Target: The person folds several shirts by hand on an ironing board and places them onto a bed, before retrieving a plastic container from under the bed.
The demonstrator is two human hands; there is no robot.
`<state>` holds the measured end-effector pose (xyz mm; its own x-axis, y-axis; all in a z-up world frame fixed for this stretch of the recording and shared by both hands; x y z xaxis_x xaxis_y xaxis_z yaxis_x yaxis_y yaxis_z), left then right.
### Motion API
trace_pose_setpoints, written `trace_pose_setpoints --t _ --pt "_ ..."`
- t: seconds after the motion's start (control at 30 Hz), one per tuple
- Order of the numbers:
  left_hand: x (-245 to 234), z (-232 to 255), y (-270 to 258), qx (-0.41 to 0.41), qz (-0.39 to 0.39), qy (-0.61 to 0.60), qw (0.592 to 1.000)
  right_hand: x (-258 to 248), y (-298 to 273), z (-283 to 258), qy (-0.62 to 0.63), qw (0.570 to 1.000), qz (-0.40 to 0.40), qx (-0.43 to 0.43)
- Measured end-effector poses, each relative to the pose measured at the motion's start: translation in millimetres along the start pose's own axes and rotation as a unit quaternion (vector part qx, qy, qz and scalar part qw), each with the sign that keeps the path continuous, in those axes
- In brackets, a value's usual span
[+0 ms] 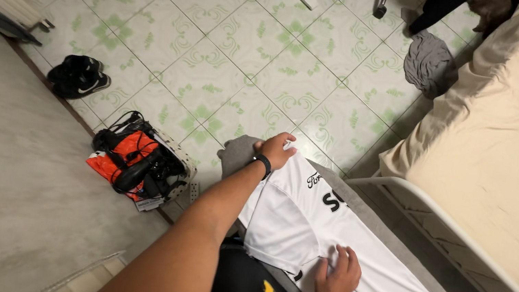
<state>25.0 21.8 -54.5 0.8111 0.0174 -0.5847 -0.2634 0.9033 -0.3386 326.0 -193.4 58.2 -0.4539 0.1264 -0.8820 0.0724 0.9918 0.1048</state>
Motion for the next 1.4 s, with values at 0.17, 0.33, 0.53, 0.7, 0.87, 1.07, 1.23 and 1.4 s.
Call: trace_pose_setpoints --t 0.17,0.33,0.53,0.7,0.87,1.07,1.23,1.4 --pt "2 -12 -1 0.067 0.045 0.025 0.996 -11 -13 24 -0.051 0.994 -0.047 0.080" --pt "-12 -25 6 0.035 -0.034 0.038 0.998 -29 -14 31 -0.060 0.995 -0.011 0.081" --pt "-27 1 19 0.216 -0.064 0.122 0.967 -11 7 11 -0.052 0.993 -0.078 0.067" --pt "-14 -6 25 0.198 -0.086 0.030 0.976 5 10 -6 -0.082 0.980 -0.129 0.129" --pt "-22 -1 8 0.165 -0.086 0.023 0.982 10 10 -7 -0.093 0.974 -0.150 0.143" --pt "-22 0 17 0.221 -0.064 0.070 0.971 15 17 -14 -0.108 0.969 -0.123 0.185" --pt "-23 6 19 0.205 -0.089 0.037 0.974 21 63 -15 0.014 0.990 0.039 0.138" --pt "-32 15 7 0.196 -0.098 -0.010 0.976 37 112 -35 0.027 0.991 -0.002 0.132"
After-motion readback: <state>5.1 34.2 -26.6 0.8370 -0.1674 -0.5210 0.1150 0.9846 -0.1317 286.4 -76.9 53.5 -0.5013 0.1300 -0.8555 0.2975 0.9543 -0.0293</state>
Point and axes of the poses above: each hand's wrist, its own y-axis towards the middle knuckle, its own x-axis out of the palm, z = x × y, the point moved 4 cm from there along y, towards the middle knuckle, and after that the axes turned 5 degrees about z, right-handed, at the moved point
